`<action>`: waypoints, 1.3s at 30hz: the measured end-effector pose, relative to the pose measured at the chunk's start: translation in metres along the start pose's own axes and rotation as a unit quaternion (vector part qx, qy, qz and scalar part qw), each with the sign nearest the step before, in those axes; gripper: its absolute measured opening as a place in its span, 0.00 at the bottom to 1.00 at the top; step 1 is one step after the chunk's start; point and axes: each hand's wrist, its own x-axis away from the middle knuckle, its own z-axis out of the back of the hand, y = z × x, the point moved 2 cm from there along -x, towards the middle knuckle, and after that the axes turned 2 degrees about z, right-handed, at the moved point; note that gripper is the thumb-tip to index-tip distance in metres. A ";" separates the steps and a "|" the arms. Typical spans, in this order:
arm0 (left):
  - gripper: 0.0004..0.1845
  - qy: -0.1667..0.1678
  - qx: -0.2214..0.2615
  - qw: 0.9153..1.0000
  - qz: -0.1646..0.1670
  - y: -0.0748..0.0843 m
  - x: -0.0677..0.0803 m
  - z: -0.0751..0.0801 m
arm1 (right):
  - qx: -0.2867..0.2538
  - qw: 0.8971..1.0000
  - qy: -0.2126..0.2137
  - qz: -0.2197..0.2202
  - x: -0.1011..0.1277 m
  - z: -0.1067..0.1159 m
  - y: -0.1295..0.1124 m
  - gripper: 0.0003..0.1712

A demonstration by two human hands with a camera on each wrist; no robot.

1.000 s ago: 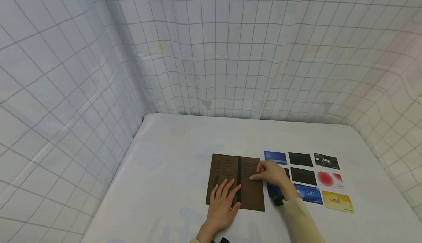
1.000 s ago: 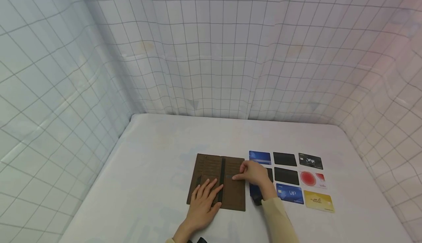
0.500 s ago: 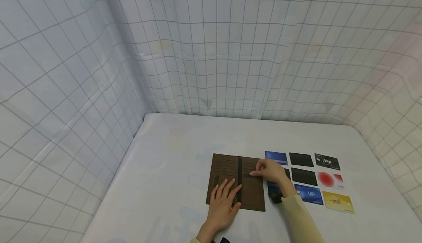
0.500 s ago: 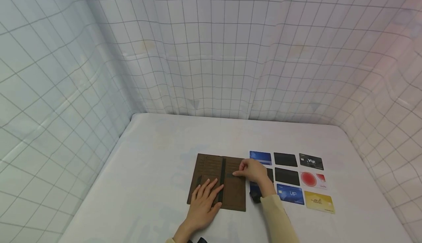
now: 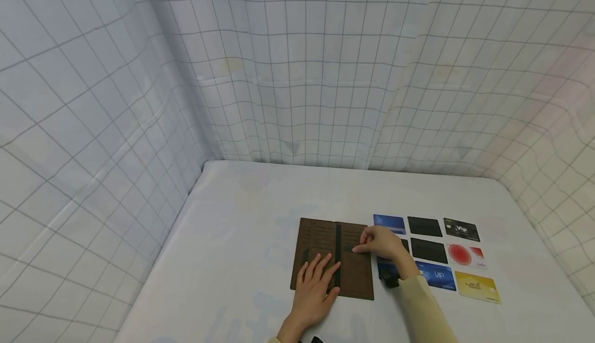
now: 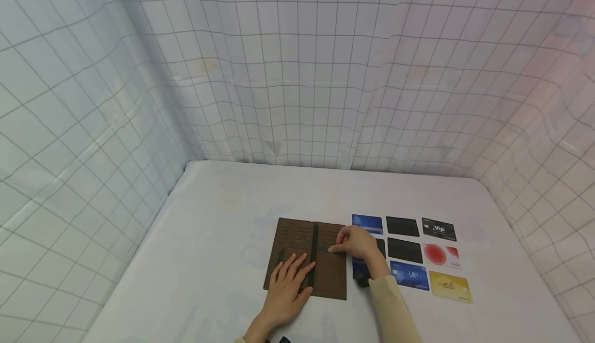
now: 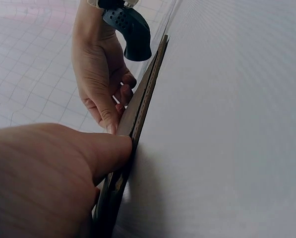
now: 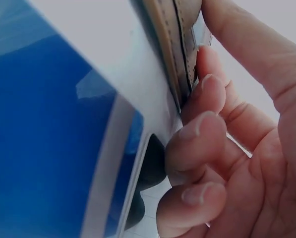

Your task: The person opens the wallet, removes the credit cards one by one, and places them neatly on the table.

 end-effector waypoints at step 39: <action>0.24 0.014 -0.002 1.000 -0.007 0.001 0.001 -0.001 | -0.030 0.999 -0.038 0.008 -0.004 0.009 -0.003 0.16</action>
